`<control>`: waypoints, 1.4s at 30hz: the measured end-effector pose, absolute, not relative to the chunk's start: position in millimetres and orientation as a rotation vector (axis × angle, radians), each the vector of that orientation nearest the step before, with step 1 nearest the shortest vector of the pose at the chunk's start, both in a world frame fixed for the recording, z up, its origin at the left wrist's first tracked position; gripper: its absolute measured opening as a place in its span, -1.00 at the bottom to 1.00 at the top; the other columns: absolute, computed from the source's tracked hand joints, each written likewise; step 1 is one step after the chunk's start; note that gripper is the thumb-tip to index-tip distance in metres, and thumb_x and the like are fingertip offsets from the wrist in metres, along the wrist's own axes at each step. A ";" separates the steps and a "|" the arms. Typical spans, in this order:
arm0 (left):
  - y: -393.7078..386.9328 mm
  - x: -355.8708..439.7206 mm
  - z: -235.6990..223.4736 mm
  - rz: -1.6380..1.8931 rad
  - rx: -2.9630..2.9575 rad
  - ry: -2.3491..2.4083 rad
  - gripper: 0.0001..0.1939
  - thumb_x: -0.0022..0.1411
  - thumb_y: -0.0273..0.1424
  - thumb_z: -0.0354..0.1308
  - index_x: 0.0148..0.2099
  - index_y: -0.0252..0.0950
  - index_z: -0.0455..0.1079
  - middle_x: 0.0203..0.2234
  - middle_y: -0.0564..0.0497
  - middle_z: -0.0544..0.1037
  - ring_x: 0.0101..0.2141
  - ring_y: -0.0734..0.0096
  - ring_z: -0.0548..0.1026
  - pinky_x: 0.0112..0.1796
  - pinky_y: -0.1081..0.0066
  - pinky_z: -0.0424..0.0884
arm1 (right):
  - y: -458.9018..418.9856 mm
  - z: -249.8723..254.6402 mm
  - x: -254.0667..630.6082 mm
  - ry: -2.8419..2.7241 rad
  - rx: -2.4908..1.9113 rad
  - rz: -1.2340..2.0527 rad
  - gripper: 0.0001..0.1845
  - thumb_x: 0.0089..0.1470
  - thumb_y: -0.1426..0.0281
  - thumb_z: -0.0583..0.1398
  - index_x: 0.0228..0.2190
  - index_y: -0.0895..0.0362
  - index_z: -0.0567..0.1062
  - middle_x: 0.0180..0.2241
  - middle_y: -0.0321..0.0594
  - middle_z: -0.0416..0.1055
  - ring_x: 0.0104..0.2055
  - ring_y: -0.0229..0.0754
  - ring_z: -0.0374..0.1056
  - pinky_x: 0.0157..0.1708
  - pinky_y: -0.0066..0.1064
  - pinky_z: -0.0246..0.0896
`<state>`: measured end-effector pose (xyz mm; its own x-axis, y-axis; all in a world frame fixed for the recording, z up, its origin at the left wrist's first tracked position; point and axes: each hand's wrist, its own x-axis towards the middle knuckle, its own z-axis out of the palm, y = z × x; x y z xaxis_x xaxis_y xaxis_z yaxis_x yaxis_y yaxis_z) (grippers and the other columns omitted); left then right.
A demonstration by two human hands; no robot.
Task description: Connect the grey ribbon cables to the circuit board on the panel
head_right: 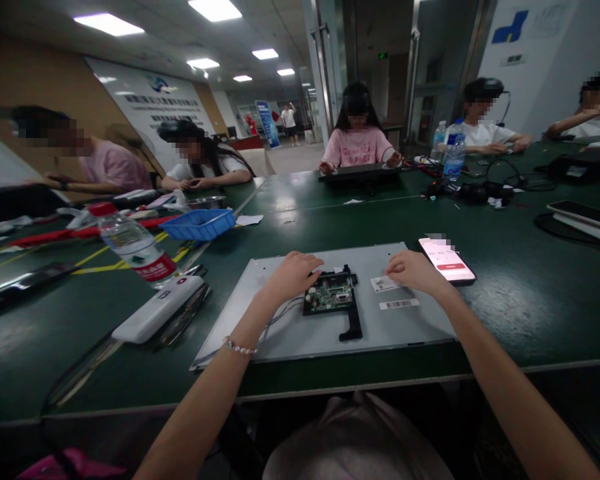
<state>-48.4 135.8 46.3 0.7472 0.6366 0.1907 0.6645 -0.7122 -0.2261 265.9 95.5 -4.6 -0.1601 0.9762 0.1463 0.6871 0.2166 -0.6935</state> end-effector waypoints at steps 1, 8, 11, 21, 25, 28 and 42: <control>135.3 -47.9 46.9 -0.151 -2.671 -1.022 -0.73 0.31 -0.38 -0.04 -0.03 -0.29 0.40 -0.23 -0.10 0.55 -0.18 0.24 0.49 -0.14 0.26 0.27 | 93.3 -2.0 261.8 -1.884 -1.484 0.735 -0.88 -0.10 0.38 0.25 -0.45 0.09 0.60 -0.18 -0.16 0.48 -0.17 -0.10 0.43 -0.09 -0.24 0.32; 123.5 -35.0 55.2 -0.411 -3.047 -0.966 -0.69 0.31 -0.43 -0.07 0.05 -0.28 0.35 -0.09 -0.06 0.52 -0.09 0.33 0.46 -0.05 0.33 0.31 | 77.2 8.5 216.0 -1.706 -1.354 1.194 -0.73 -0.08 0.31 0.29 -0.26 0.11 0.55 -0.27 -0.18 0.54 -0.21 -0.12 0.46 -0.15 -0.26 0.31; 112.5 -26.7 60.9 -0.492 -3.212 -0.830 -0.70 0.32 -0.43 -0.06 0.05 -0.27 0.35 -0.08 -0.06 0.50 -0.08 0.36 0.44 -0.04 0.37 0.31 | 75.2 6.6 205.8 -1.665 -1.334 1.228 -0.69 -0.08 0.32 0.29 -0.23 0.13 0.54 -0.32 -0.19 0.55 -0.22 -0.13 0.46 -0.15 -0.28 0.30; 95.7 -12.4 56.0 -0.308 -3.377 -0.522 -0.69 0.16 -0.35 0.19 -0.03 -0.25 0.43 -0.10 -0.09 0.44 -0.09 0.30 0.42 -0.02 0.34 0.30 | 73.3 -2.5 197.2 -1.698 -1.267 1.167 -0.79 -0.13 0.44 0.23 -0.34 0.16 0.55 -0.27 -0.13 0.55 -0.24 -0.14 0.46 -0.23 -0.34 0.35; 99.4 -12.6 52.0 -0.272 -3.362 -0.549 -0.73 0.20 -0.42 0.12 -0.04 -0.24 0.45 -0.13 -0.08 0.46 -0.11 0.30 0.43 -0.03 0.33 0.30 | 77.0 -6.5 198.5 -1.842 -1.256 1.007 -0.81 -0.13 0.42 0.26 -0.35 0.13 0.56 -0.26 -0.15 0.54 -0.28 -0.14 0.45 -0.21 -0.30 0.37; 100.3 -12.7 51.1 -0.267 -3.365 -0.547 -0.73 0.22 -0.44 0.08 -0.03 -0.24 0.46 -0.14 -0.08 0.46 -0.12 0.32 0.44 -0.03 0.35 0.30 | 78.6 -8.4 200.6 -1.894 -1.247 0.932 -0.80 -0.11 0.43 0.24 -0.34 0.12 0.56 -0.28 -0.16 0.55 -0.29 -0.14 0.45 -0.22 -0.30 0.38; 101.0 -12.6 51.9 -0.260 -3.381 -0.563 -0.75 0.25 -0.44 0.05 -0.05 -0.25 0.45 -0.15 -0.06 0.47 -0.12 0.35 0.43 -0.03 0.37 0.30 | 73.6 0.4 209.3 -2.003 -1.241 0.846 -0.77 -0.07 0.45 0.20 -0.31 0.11 0.59 -0.29 -0.20 0.55 -0.26 -0.14 0.46 -0.24 -0.36 0.36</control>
